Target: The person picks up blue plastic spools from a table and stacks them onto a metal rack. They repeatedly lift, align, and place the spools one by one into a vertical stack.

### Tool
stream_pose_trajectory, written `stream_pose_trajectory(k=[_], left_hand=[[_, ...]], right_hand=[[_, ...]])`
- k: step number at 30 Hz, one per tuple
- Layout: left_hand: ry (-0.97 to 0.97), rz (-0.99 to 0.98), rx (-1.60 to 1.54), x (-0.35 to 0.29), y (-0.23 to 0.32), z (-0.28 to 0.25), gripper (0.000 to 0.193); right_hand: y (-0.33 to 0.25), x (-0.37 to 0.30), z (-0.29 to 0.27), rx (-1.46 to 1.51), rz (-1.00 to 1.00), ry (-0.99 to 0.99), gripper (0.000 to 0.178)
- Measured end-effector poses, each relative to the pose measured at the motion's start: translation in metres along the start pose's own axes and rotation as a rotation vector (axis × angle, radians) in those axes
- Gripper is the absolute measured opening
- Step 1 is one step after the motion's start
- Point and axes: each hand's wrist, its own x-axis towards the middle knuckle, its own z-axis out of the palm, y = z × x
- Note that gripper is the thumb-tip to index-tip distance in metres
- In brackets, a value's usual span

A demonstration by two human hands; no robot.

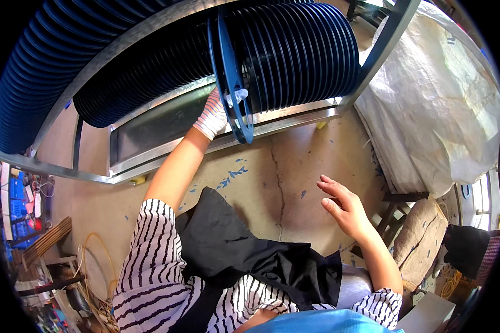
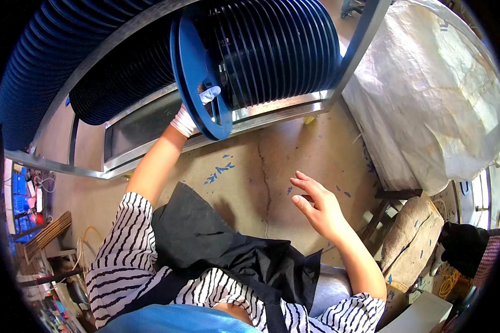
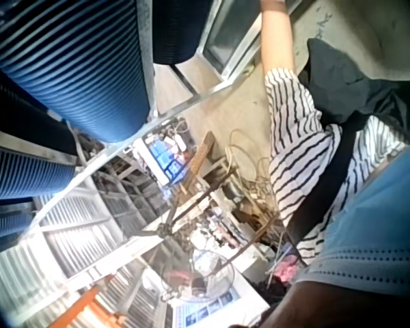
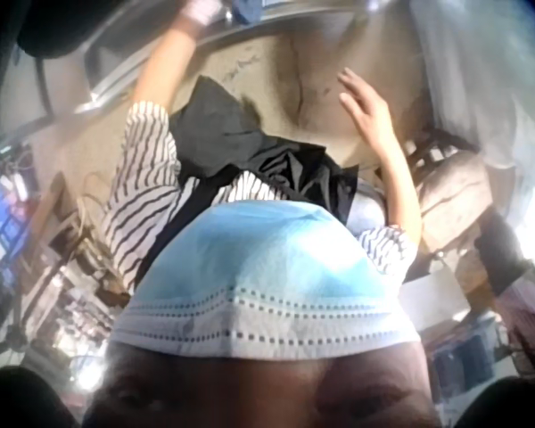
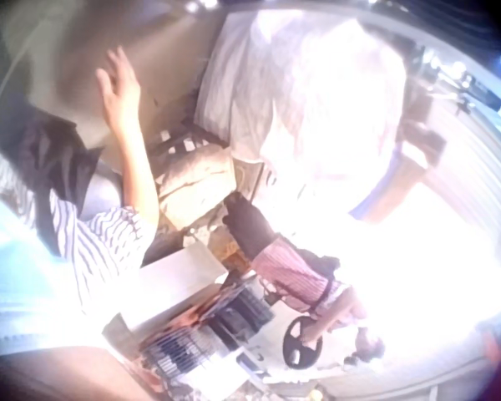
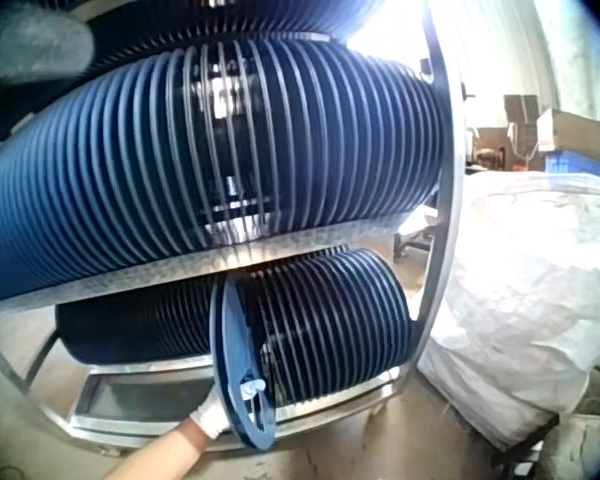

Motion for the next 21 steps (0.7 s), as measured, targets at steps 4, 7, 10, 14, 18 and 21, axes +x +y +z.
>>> stream_pose_trajectory(k=[4, 7, 10, 14, 18, 21], left_hand=[[-0.038, 0.060, 0.003, 0.020, -0.009, -0.004, 0.040], [-0.055, 0.082, 0.141, 0.041, -0.016, -0.006, 0.058], [-0.070, -0.054, 0.036, 0.076, -0.027, -0.011, 0.086], [0.025, -0.065, -0.265, 0.091, -0.053, 0.007, 0.052], [0.016, -0.060, -0.302, 0.104, -0.081, -0.018, 0.053], [-0.050, -0.105, -0.356, 0.086, -0.062, 0.006, 0.072]], right_hand=[[0.004, 0.003, 0.001, -0.006, -0.002, -0.006, 0.039], [0.005, 0.005, 0.001, -0.037, 0.016, -0.003, 0.039], [0.005, 0.008, 0.004, -0.033, -0.001, -0.016, 0.039], [0.005, 0.014, 0.006, -0.027, 0.046, -0.056, 0.040], [0.013, 0.015, 0.005, 0.013, 0.055, -0.079, 0.041], [0.018, 0.014, 0.005, 0.010, 0.071, -0.080, 0.041]])
